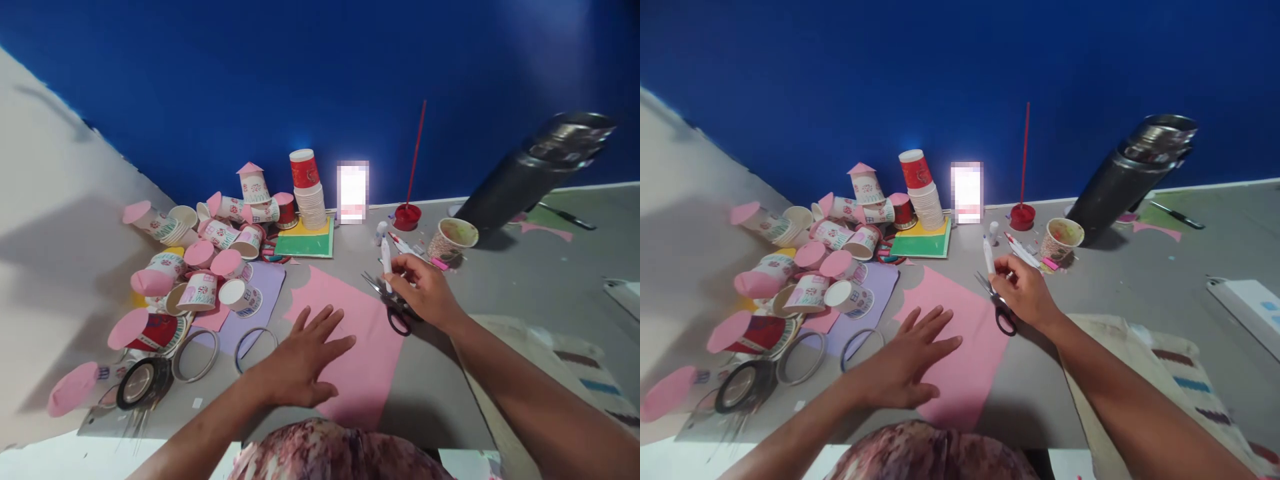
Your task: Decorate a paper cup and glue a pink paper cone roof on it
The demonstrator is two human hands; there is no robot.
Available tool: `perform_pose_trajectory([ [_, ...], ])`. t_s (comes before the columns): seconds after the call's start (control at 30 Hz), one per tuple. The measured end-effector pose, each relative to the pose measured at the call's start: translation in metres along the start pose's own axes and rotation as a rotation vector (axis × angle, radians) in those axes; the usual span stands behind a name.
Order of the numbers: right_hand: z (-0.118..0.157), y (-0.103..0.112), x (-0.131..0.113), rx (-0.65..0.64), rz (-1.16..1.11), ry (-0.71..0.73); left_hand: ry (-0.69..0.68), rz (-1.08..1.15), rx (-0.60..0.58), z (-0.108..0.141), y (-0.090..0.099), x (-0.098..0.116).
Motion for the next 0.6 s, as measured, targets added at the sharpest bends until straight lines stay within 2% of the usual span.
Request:
perform_pose_trajectory([
  [0.07, -0.002, 0.001, 0.003, -0.026, -0.071, -0.004, -0.009, 0.028, 0.036, 0.003, 0.009, 0.002],
  [0.13, -0.001, -0.01, 0.005, -0.185, -0.084, -0.01, 0.057, 0.024, 0.159, -0.002, 0.011, 0.006],
  [0.23, 0.008, -0.028, 0.001, -0.449, 0.043, 0.016, 0.148, -0.025, 0.259, -0.017, -0.01, 0.019],
  [0.3, 0.013, -0.033, -0.003, -0.509, 0.136, 0.05, 0.145, -0.082, 0.238, -0.023, -0.03, 0.025],
  [0.37, 0.012, -0.032, -0.004, -0.484, 0.221, 0.077, 0.111, -0.126, 0.193, -0.019, -0.044, 0.026],
  [0.43, 0.008, -0.027, 0.0, -0.422, 0.318, 0.089, 0.026, -0.136, 0.143, -0.009, -0.049, 0.024],
  [0.53, -0.002, -0.016, 0.009, -0.313, 0.436, 0.09, -0.098, -0.125, 0.103, 0.005, -0.042, 0.019],
  [0.6, -0.005, -0.011, 0.012, -0.263, 0.474, 0.097, -0.17, -0.106, 0.086, 0.003, -0.033, 0.021],
])
Point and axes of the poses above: each hand's wrist, its own z-axis away from the middle knuckle, its own y-axis out of the back of the hand, x = y × z, the point moved 7 cm from there along -z, towards the middle knuckle, and after that the axes turned 6 degrees about z, right-handed, at the moved point
